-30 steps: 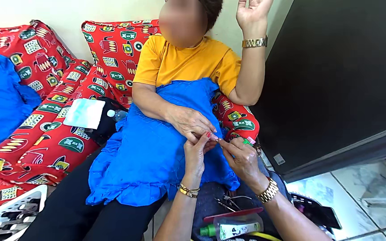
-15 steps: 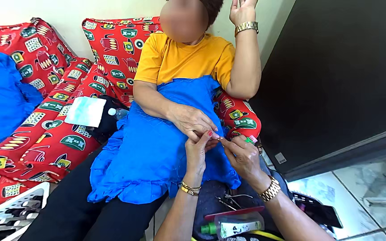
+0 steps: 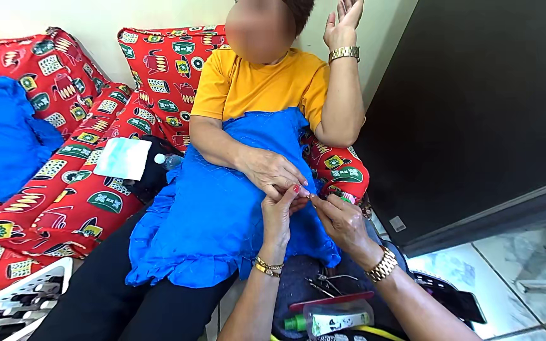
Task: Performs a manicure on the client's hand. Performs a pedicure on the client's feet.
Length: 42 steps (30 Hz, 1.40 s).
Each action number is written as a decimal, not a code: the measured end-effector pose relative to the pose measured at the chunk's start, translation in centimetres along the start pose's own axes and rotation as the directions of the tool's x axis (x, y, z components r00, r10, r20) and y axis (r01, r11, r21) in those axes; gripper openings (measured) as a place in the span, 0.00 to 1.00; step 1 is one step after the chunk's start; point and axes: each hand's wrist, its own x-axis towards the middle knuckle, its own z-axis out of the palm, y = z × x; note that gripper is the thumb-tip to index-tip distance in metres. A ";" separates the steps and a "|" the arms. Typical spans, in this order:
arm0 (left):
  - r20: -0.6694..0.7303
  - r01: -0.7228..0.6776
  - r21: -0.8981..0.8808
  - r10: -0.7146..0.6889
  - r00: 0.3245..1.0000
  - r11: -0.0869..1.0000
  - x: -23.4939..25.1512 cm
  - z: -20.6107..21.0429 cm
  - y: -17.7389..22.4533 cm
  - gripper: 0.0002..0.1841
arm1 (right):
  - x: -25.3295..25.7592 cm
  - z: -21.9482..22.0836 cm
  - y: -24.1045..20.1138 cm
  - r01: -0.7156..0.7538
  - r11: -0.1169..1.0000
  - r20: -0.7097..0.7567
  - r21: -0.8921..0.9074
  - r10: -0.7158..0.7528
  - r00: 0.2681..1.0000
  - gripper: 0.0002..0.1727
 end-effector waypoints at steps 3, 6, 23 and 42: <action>-0.006 -0.002 -0.001 0.002 1.000 1.000 0.0 -0.1 -0.1 0.07 | 0.0 0.1 0.2 0.023 1.000 -0.002 0.004 -0.023 1.000 0.13; -0.006 0.002 -0.004 -0.002 1.000 1.000 0.1 -0.2 0.0 0.08 | 0.1 0.0 0.4 0.048 0.999 0.003 0.003 -0.048 0.999 0.13; 0.030 0.021 -0.041 -0.020 0.999 0.999 -0.2 -0.3 0.4 0.11 | 0.3 -1.5 0.8 -0.218 0.897 0.133 0.385 0.180 0.975 0.13; 0.015 0.014 -0.025 -0.014 1.000 1.000 -0.2 -0.2 0.3 0.10 | 1.4 -2.0 0.3 -0.422 0.777 0.318 0.467 0.298 0.900 0.13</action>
